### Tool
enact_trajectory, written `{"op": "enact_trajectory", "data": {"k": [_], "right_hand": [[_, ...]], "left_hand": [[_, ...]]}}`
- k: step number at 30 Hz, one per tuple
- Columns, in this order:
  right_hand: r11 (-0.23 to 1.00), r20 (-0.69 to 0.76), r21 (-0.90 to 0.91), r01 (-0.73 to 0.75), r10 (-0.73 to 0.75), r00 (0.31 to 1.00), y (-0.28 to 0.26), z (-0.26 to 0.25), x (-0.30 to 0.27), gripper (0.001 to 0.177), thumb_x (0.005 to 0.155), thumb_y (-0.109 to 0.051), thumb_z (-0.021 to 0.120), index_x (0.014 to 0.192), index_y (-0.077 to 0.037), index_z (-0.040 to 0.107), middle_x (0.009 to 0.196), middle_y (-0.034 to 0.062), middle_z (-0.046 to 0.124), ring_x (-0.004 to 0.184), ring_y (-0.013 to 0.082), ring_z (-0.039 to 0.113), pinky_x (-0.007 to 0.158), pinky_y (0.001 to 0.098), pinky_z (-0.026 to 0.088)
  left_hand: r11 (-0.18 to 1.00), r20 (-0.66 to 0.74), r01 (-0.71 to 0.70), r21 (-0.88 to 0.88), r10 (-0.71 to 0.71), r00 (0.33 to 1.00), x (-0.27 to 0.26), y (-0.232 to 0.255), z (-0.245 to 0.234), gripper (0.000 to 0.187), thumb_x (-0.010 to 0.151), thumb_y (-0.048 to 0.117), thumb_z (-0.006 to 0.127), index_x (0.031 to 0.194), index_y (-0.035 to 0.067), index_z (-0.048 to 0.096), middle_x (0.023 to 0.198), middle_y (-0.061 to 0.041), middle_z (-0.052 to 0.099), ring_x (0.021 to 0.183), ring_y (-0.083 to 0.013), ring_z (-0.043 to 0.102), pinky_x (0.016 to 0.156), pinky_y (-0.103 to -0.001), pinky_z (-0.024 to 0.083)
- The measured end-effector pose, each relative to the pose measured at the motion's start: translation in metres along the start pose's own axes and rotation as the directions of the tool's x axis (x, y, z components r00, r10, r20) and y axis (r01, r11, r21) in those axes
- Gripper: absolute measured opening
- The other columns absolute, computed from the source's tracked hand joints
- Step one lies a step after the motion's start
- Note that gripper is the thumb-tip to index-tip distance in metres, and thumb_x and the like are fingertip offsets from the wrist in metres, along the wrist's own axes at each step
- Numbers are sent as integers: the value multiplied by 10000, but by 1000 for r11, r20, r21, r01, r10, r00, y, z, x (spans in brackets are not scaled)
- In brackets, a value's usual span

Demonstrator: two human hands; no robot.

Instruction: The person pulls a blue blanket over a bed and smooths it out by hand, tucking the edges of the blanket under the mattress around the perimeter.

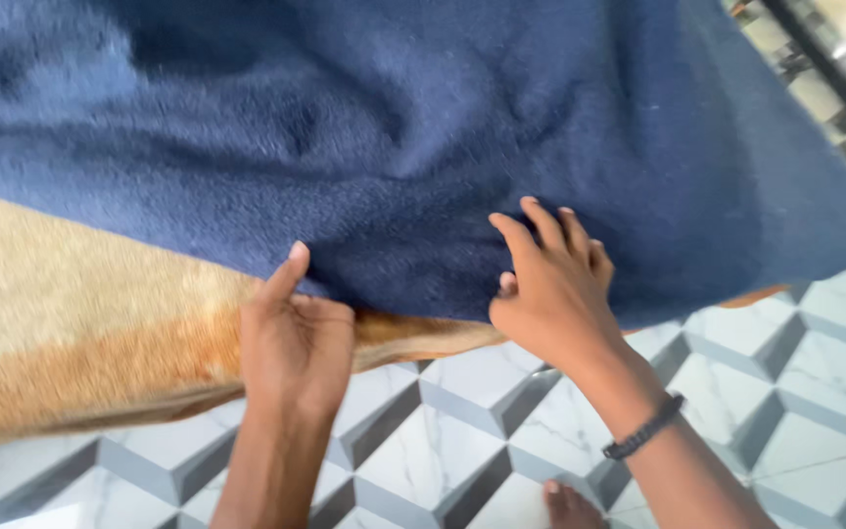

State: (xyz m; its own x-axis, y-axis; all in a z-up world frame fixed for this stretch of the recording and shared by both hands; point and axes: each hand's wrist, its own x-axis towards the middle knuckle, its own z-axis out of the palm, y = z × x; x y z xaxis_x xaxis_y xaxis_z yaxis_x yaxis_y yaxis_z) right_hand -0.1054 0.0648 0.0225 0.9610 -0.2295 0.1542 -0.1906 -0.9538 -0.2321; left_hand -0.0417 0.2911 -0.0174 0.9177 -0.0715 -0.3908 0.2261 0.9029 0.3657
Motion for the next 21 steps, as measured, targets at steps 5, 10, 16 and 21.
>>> {"op": "enact_trajectory", "data": {"k": [5, 10, 16, 21], "right_hand": [[940, 71, 320, -115, 97, 993, -33, -18, -30, 481, 867, -255, 682, 1327, -152, 587, 1521, 124, 442, 1443, 366, 310, 1134, 538, 311], [820, 167, 553, -146, 63, 984, -40, -18, -96, 481, 878, -265, 672, 1316, -89, 584, 1412, 135, 529, 1317, 283, 490, 1064, 462, 438], [3, 565, 820, -572, 155, 810, -46, -14, -91, 630, 838, -306, 694, 1384, -49, 512, 1365, 135, 616, 1150, 238, 632, 952, 410, 509], [-438, 723, 656, -615, 128, 679, -58, -17, -73, 749, 768, -286, 769, 1416, -76, 457, 1419, 153, 543, 1182, 286, 598, 941, 411, 517]], "left_hand": [[993, 170, -21, 117, 1, 985, -14, 12, 10, 382, 862, 64, 644, 1227, 122, 545, 1238, -41, 648, 1114, -185, 665, 1003, -399, 516], [956, -37, 95, 276, -88, 995, -2, 19, 8, 453, 892, 103, 769, 1264, 20, 523, 1247, -130, 606, 1108, -239, 633, 1069, -428, 507], [872, -92, -40, 487, 96, 991, -13, 5, 10, 422, 868, 213, 743, 1226, 121, 539, 1198, -56, 614, 1026, -185, 587, 850, -396, 440], [904, 65, -81, 419, 60, 996, -17, 4, -16, 374, 928, 214, 740, 1209, 73, 538, 1171, -63, 614, 1015, -180, 576, 916, -368, 504]]}}
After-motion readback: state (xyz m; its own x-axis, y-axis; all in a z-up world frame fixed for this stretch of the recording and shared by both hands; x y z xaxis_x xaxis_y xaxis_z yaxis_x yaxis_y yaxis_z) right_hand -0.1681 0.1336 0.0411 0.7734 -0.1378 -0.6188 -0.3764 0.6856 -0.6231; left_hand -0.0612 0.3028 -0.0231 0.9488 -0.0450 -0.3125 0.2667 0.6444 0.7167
